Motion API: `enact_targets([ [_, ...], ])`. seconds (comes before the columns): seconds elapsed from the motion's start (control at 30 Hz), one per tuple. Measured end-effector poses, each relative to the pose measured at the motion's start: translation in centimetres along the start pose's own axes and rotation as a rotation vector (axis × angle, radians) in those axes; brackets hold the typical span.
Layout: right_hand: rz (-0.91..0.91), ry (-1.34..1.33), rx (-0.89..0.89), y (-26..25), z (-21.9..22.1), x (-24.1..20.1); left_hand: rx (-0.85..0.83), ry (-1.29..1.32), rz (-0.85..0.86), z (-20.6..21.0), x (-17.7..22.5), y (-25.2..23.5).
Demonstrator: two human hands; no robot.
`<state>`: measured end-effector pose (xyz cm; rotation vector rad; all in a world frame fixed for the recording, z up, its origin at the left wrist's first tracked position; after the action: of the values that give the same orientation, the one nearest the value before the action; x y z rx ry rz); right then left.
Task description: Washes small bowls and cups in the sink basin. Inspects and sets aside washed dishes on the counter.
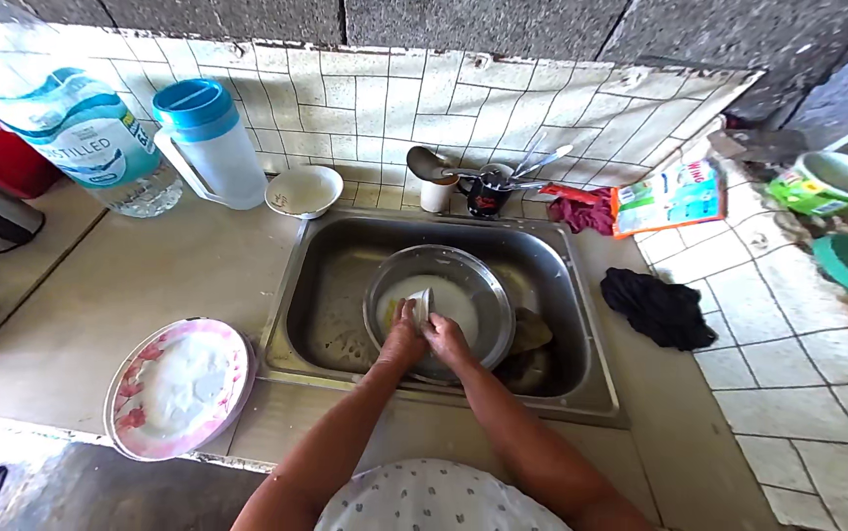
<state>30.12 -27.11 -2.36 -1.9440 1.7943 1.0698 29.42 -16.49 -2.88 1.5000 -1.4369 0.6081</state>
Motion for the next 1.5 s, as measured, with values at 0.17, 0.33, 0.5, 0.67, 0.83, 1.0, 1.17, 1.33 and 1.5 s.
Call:
enact_targets([
  [0.17, -0.043, -0.001, 0.077, 0.1, 0.1, 0.1, 0.007, -0.035, 0.019, 0.2, 0.1, -0.1],
  [0.33, -0.091, 0.000, 0.175, 0.2, 0.0, 0.3, -0.013, -0.003, 0.061, 0.0, 0.4, -0.2],
  [0.5, -0.201, 0.050, 0.247, 1.3, -0.6, 0.0, -0.012, 0.556, -0.073, -1.5, -1.5, -0.7],
  [0.67, -0.448, 0.274, 0.278, 2.1, 0.3, -1.2, 0.066, 0.832, -0.223, -1.7, -2.8, -1.1],
  [0.83, -0.629, 0.412, 0.340, 2.4, 1.0, -1.8, 0.099, 1.101, -0.278, -2.3, -3.2, -1.1],
  [1.0, -0.644, 0.327, 0.208, 1.9, 1.3, -1.1, 0.152, 1.031, -0.234, -2.6, -2.7, -0.9],
  [1.17, -0.326, 0.138, 0.458, -0.3, -3.2, -0.2, 0.085, 0.892, -0.116, -2.4, -2.3, -0.8],
  [1.33, -0.006, 0.119, 0.397, -2.4, -6.2, 0.9, -0.033, 0.900, -0.144, -1.9, -2.0, -0.4],
  [1.5, 0.025, 0.044, 0.350, -2.5, -5.9, 1.7, -0.059, 0.976, -0.250, -1.6, -2.0, -0.3],
])
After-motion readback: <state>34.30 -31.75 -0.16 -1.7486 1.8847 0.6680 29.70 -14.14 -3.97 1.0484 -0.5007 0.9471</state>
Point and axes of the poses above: each hand's wrist, its own y-axis away from the middle knuckle, its own z-axis out of the palm, x = y × z, the point moved 5 cm from there along -y, towards the middle knuckle, and after that the axes turned 5 degrees about y, right-handed, at the moved point
